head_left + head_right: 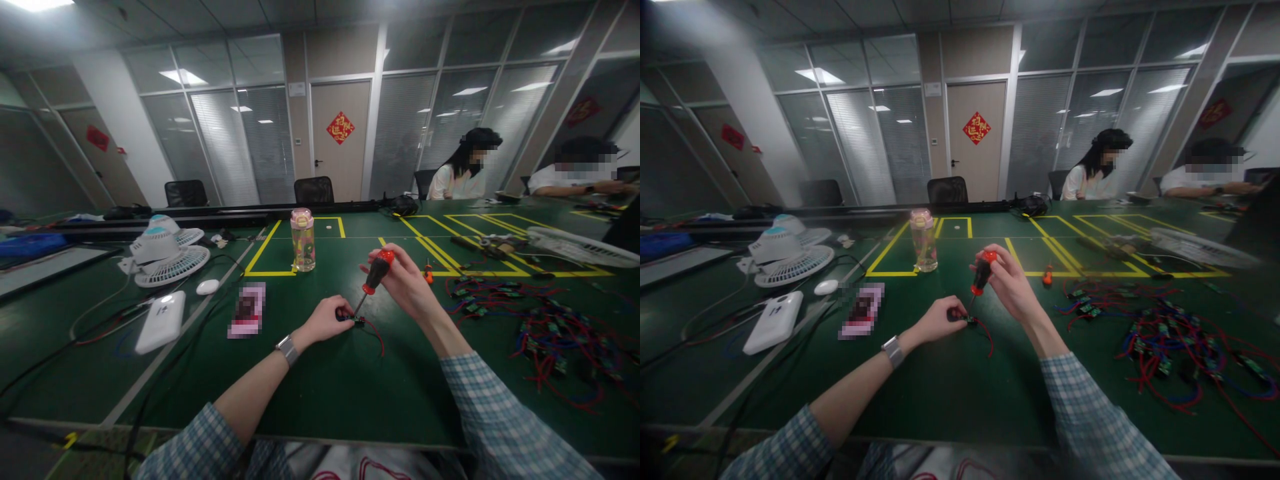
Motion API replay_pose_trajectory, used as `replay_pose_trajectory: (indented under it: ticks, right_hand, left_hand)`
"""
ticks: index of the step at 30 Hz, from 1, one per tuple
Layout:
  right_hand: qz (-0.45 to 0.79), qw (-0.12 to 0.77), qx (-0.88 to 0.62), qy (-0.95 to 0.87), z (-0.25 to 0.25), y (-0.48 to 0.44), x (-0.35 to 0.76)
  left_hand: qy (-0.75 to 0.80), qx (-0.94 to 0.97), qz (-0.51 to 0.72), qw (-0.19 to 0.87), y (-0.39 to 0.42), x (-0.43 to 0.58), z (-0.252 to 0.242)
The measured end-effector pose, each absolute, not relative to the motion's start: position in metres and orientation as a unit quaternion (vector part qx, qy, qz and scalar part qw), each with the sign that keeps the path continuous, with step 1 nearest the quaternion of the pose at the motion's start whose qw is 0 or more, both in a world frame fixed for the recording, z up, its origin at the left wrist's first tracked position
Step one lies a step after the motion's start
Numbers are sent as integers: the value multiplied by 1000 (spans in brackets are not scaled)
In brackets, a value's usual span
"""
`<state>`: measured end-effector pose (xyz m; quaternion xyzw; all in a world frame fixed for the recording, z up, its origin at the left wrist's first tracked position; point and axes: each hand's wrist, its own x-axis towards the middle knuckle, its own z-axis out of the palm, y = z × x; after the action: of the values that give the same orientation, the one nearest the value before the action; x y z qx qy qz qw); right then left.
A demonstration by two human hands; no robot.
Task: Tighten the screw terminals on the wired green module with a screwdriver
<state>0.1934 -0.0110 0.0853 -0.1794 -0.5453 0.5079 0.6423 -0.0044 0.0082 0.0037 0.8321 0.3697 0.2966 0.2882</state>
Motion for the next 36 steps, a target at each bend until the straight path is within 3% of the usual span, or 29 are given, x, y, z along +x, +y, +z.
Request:
replay_pose_trajectory:
  ticks: [12, 36]
  right_hand:
    - [555, 627, -154, -525, 89, -15, 189]
    - [498, 653, -193, -537, 86, -11, 194]
  left_hand:
    - [365, 829, 308, 290, 10, -3, 1]
    - [361, 834, 296, 293, 10, -5, 2]
